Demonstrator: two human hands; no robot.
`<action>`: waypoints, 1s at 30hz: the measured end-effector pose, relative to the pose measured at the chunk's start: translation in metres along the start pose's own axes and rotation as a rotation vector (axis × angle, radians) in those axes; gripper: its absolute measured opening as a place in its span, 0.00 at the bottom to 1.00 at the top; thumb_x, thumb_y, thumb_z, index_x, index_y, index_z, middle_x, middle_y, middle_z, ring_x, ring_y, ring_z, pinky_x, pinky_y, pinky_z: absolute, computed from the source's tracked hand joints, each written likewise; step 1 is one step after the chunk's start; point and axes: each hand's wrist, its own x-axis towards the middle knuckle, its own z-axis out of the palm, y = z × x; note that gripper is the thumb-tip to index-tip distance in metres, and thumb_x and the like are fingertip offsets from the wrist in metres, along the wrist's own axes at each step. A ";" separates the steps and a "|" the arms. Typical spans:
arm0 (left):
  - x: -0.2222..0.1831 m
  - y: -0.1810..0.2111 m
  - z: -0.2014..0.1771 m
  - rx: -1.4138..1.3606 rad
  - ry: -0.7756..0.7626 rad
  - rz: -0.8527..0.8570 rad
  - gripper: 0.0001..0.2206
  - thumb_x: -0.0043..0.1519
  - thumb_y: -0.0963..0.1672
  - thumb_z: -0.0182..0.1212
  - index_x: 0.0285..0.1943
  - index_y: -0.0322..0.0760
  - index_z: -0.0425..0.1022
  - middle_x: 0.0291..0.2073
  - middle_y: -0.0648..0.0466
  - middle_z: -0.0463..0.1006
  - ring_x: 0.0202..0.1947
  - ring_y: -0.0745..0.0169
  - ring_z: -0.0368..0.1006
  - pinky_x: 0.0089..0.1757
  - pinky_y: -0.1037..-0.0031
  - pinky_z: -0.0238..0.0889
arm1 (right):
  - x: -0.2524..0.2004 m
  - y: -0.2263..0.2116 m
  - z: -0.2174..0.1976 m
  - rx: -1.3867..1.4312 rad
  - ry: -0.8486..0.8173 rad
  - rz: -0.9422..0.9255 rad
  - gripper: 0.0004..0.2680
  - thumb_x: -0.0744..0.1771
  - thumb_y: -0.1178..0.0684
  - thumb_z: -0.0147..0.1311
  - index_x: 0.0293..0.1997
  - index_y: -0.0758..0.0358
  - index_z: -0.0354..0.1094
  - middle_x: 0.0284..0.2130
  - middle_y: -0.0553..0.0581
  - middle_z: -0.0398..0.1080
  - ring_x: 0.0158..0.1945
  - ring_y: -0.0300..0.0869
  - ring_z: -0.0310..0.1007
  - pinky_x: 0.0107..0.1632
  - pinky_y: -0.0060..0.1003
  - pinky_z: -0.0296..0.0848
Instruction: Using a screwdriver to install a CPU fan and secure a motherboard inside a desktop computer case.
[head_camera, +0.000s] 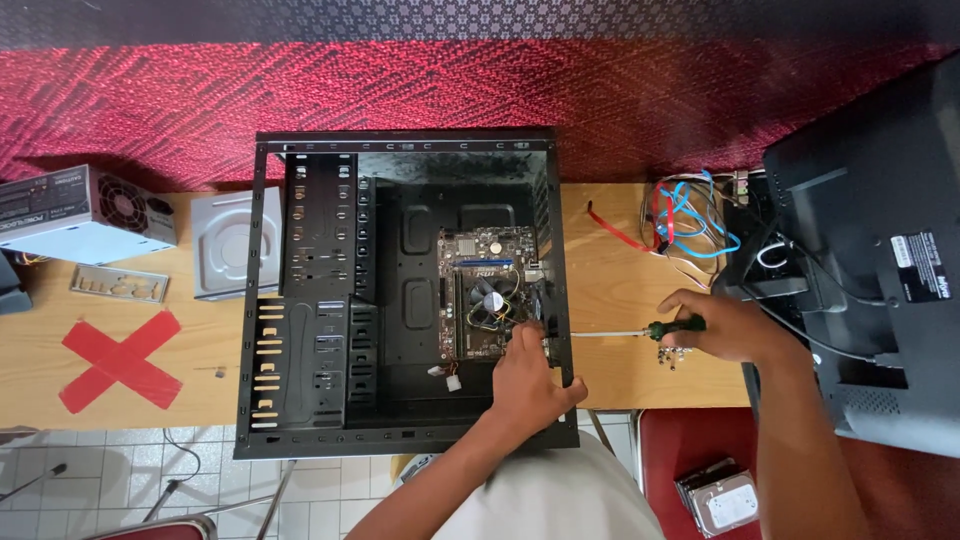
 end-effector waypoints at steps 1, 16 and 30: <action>0.000 -0.001 0.000 0.000 0.001 0.000 0.35 0.48 0.54 0.70 0.59 0.32 0.62 0.49 0.48 0.66 0.48 0.42 0.69 0.39 0.52 0.69 | 0.003 0.003 0.002 0.000 0.001 0.000 0.18 0.63 0.35 0.60 0.58 0.33 0.68 0.50 0.36 0.79 0.51 0.34 0.77 0.51 0.33 0.68; 0.000 0.002 -0.002 -0.005 -0.053 -0.040 0.36 0.48 0.55 0.68 0.60 0.33 0.61 0.51 0.49 0.65 0.50 0.43 0.69 0.38 0.50 0.68 | 0.013 0.020 0.018 0.207 -0.065 -0.011 0.33 0.56 0.49 0.77 0.67 0.36 0.63 0.49 0.46 0.68 0.49 0.37 0.72 0.53 0.29 0.61; 0.001 0.001 -0.002 0.008 -0.048 -0.028 0.35 0.48 0.56 0.65 0.57 0.32 0.61 0.49 0.47 0.65 0.45 0.39 0.70 0.33 0.47 0.68 | 0.012 0.016 0.007 0.123 -0.069 -0.033 0.22 0.58 0.46 0.75 0.55 0.43 0.70 0.42 0.45 0.75 0.47 0.35 0.74 0.48 0.30 0.64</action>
